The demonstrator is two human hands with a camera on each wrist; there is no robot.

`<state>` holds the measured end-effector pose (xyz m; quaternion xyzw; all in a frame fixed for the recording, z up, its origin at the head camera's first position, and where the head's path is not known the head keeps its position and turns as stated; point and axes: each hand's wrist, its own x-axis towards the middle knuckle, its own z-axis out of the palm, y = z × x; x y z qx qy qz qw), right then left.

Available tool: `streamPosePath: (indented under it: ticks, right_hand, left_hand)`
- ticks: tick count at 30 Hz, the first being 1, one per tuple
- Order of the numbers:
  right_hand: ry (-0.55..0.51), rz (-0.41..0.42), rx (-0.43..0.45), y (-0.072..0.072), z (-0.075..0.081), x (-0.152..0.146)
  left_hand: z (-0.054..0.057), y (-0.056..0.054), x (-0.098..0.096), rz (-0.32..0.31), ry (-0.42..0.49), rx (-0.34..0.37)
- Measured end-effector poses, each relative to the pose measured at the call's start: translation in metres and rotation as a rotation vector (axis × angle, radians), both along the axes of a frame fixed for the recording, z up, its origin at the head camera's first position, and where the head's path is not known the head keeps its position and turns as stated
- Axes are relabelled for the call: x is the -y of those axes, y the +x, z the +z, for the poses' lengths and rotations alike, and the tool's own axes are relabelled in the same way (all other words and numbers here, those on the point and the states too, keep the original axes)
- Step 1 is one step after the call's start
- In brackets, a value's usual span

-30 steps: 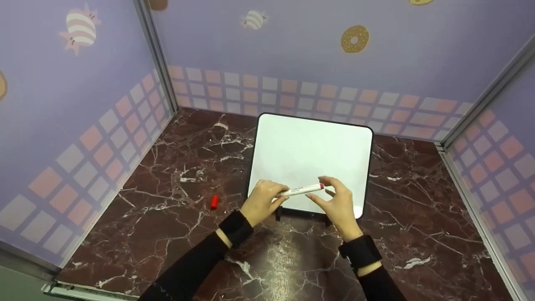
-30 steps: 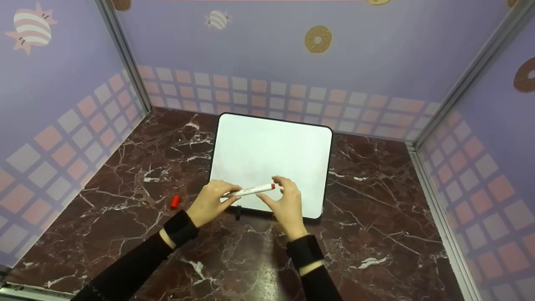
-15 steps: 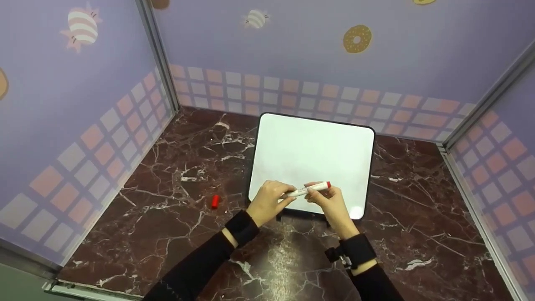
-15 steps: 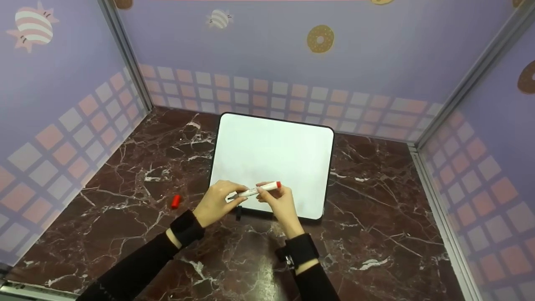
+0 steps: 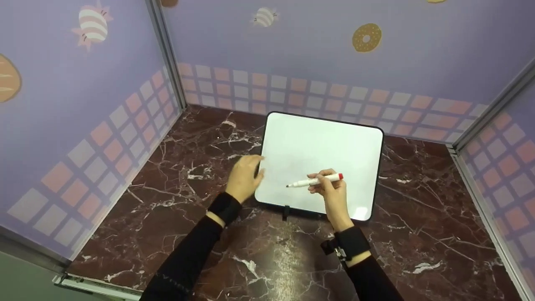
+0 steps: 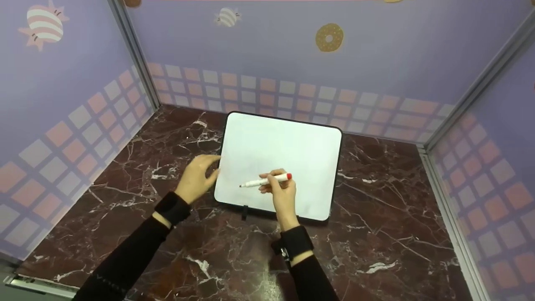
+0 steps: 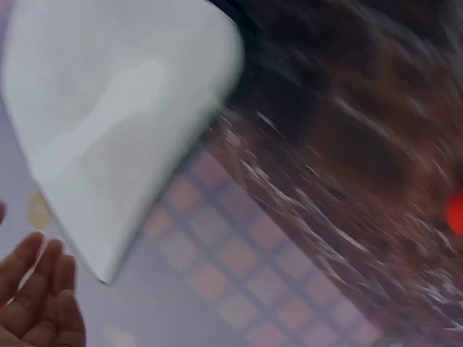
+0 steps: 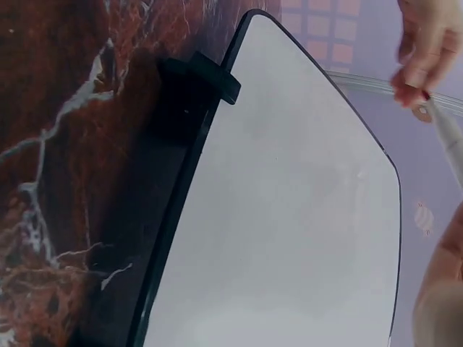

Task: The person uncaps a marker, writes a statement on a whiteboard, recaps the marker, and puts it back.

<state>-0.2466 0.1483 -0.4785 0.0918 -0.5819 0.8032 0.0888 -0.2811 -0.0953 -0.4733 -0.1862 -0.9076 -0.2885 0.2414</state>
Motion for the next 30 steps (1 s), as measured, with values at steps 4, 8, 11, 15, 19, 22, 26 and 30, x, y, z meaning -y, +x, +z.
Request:
streamPosePath:
  ticks: [4, 8, 11, 15, 19, 22, 26, 30]
  right_hand:
    - [0.001, -0.070, -0.051, -0.012, 0.002, 0.009]
    - [0.015, -0.138, -0.101, -0.028, 0.003, 0.020]
    - [0.037, -0.179, -0.116, -0.040, 0.002, 0.030]
    - [0.124, -0.210, -0.141, -0.050, 0.010, 0.045]
    - [0.250, -0.229, -0.183, -0.052, 0.027, 0.057]
    - [0.314, -0.236, -0.185, -0.054, 0.033, 0.064]
    - [0.362, -0.237, -0.192, -0.056, 0.036, 0.069]
    - [0.397, -0.238, -0.226, -0.059, 0.036, 0.072]
  left_hand:
    - [-0.013, -0.018, 0.017, 0.075, 0.049, 0.147]
    - [-0.023, -0.027, 0.019, 0.030, 0.190, 0.300]
    - [-0.027, -0.031, 0.016, 0.004, 0.253, 0.378]
    - [-0.026, -0.033, 0.014, 0.009, 0.308, 0.437]
    - [-0.025, -0.036, 0.012, 0.009, 0.369, 0.464]
    - [-0.027, -0.037, 0.012, 0.000, 0.390, 0.462]
    - [-0.029, -0.038, 0.012, -0.008, 0.394, 0.453]
    - [-0.030, -0.038, 0.012, 0.012, 0.382, 0.439]
